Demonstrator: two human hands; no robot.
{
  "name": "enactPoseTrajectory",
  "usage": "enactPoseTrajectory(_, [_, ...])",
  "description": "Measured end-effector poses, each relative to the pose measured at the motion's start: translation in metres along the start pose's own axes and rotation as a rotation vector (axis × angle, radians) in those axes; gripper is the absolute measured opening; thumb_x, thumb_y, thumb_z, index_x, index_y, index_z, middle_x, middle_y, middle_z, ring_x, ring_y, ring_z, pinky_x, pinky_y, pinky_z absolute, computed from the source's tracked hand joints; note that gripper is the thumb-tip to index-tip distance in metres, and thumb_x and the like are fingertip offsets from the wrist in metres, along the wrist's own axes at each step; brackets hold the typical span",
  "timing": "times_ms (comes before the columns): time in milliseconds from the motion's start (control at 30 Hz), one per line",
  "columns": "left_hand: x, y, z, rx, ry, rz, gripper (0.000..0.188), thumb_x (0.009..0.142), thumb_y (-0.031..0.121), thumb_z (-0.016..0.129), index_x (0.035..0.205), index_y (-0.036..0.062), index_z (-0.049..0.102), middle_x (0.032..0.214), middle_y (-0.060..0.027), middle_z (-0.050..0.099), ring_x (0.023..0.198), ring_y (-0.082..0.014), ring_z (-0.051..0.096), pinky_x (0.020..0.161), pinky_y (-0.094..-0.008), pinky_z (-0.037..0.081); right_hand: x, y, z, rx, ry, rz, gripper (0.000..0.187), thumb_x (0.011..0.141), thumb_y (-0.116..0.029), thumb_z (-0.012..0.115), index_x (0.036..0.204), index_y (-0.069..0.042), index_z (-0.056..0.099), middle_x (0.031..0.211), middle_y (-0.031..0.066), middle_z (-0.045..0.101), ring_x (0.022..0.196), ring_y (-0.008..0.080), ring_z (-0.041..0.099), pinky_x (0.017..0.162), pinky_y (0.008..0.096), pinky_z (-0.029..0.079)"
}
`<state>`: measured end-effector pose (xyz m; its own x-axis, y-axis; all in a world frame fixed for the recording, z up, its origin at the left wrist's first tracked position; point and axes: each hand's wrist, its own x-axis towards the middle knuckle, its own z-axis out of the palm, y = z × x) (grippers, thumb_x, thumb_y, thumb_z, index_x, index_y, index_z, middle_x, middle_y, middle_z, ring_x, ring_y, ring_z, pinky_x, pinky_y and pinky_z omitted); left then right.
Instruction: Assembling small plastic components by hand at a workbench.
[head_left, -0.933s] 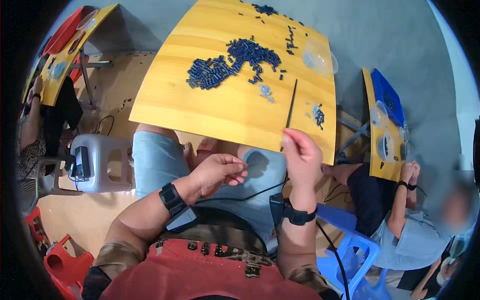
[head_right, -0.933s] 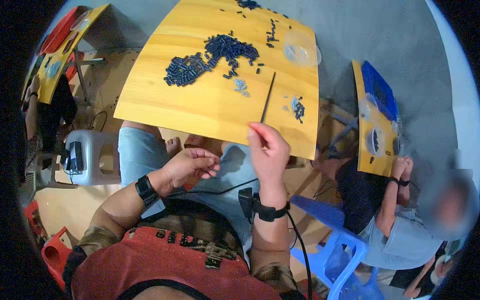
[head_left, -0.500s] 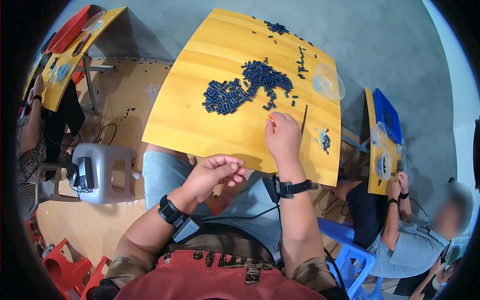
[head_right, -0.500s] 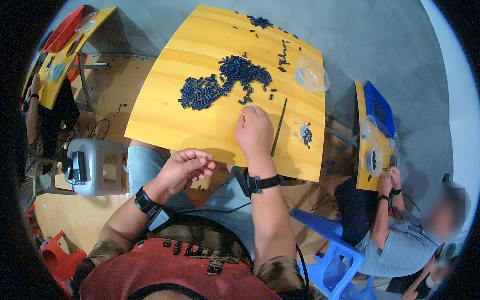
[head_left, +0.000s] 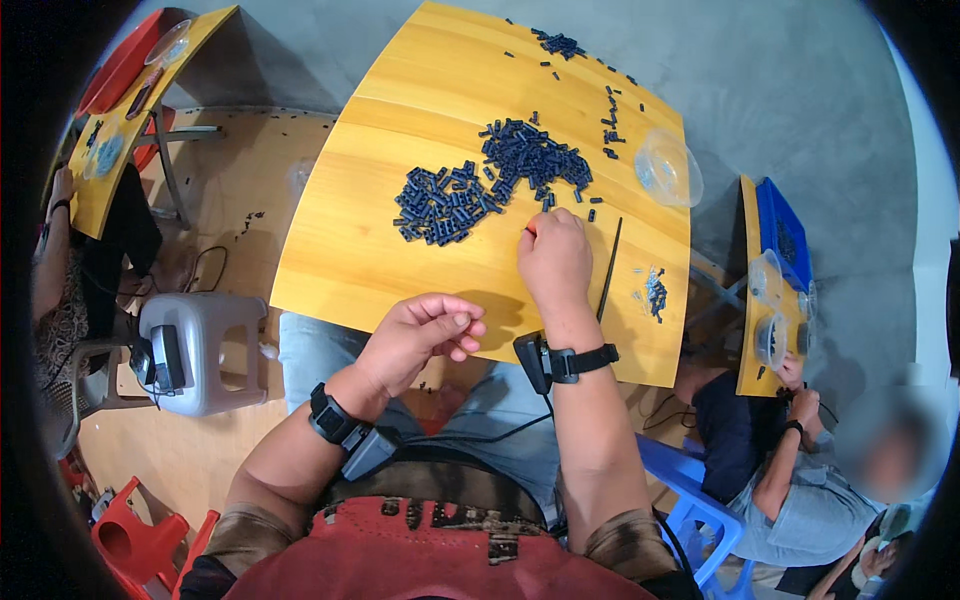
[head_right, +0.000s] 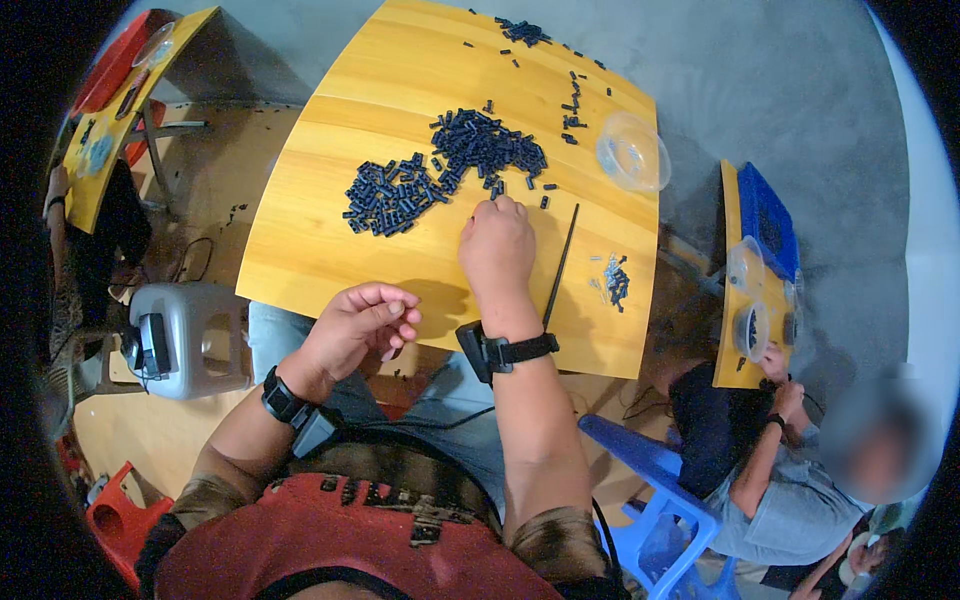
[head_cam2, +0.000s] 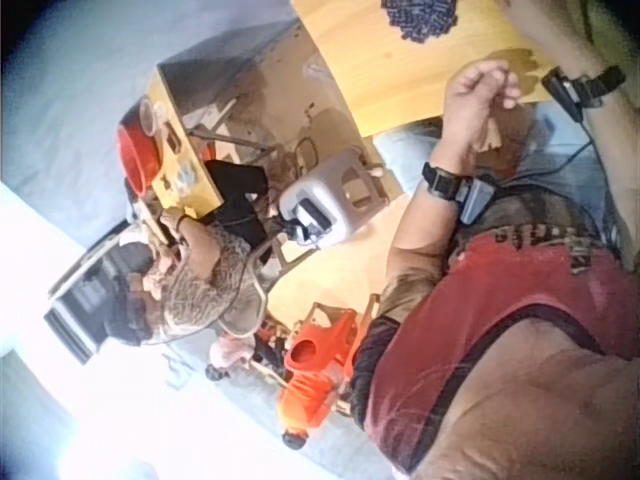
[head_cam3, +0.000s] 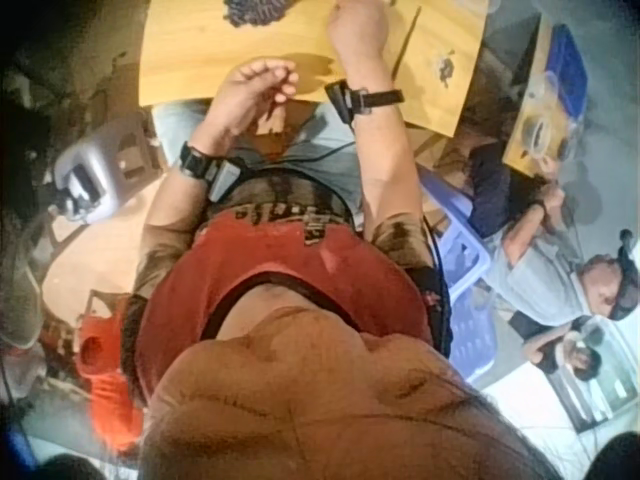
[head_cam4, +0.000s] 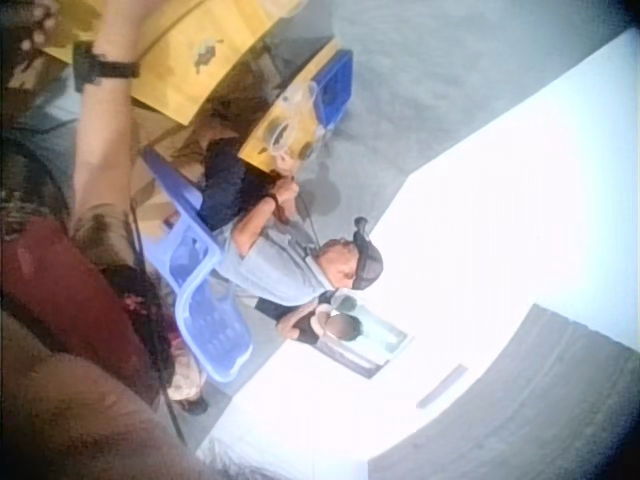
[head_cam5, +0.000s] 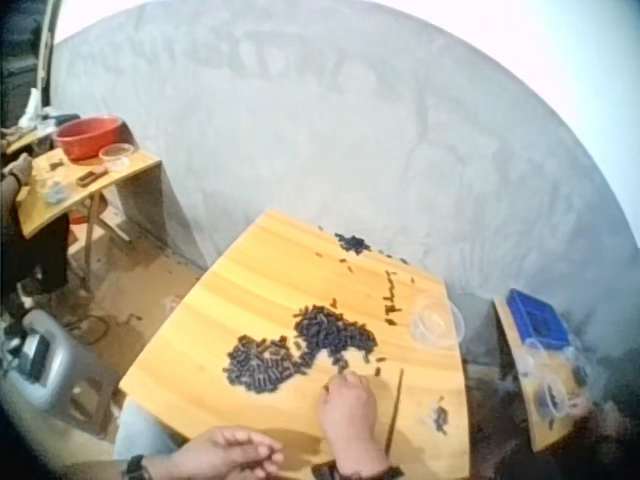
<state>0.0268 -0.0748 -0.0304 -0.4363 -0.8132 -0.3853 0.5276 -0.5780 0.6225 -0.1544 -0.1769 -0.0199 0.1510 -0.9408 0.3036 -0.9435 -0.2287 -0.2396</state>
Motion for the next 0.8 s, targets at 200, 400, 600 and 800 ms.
enactPoseTrajectory(200, [-0.002,-0.013,-0.004,-0.019,0.044,0.097,0.016,0.091,0.009,0.053,0.106,0.0042,0.059,0.09,-0.0043,0.063,0.073,-0.0111,0.061,0.059,-0.021,0.048,-0.04,-0.018,-0.025,0.694,-0.114,0.237,0.01,0.076,-0.006,0.067,0.081,0.001,0.06,0.075,0.0061,0.06,0.07,0.0173,0.059,0.064,0.027,0.047])
enactPoseTrajectory(400, [-0.018,-0.019,0.014,0.051,-0.033,0.148,0.017,0.089,0.008,0.056,0.106,0.0065,0.058,0.087,-0.0026,0.062,0.073,-0.0095,0.06,0.058,-0.0207,0.048,-0.101,-0.037,-0.035,1.311,-0.144,0.451,0.009,0.083,-0.005,0.065,0.09,-0.001,0.062,0.079,-0.0025,0.06,0.069,0.0039,0.053,0.061,0.0187,0.044])
enactPoseTrajectory(600, [-0.032,-0.034,0.019,0.075,-0.028,0.178,0.021,0.09,0.01,0.057,0.109,0.0024,0.056,0.089,-0.0032,0.061,0.079,-0.0109,0.059,0.071,-0.0226,0.048,-0.124,-0.037,-0.049,1.477,-0.115,0.473,0.015,0.084,-0.004,0.063,0.097,-0.001,0.059,0.082,0.0009,0.06,0.069,0.0062,0.055,0.062,0.0191,0.045])
enactPoseTrajectory(800, [-0.052,-0.041,0.041,0.171,-0.029,0.213,0.022,0.09,0.014,0.056,0.11,0.0036,0.056,0.088,-0.0002,0.06,0.078,-0.0085,0.057,0.069,-0.0206,0.046,-0.146,-0.04,-0.064,1.57,-0.109,0.391,0.013,0.086,-0.004,0.06,0.098,-0.001,0.056,0.082,0.0032,0.061,0.072,0.0076,0.056,0.065,0.0199,0.045])
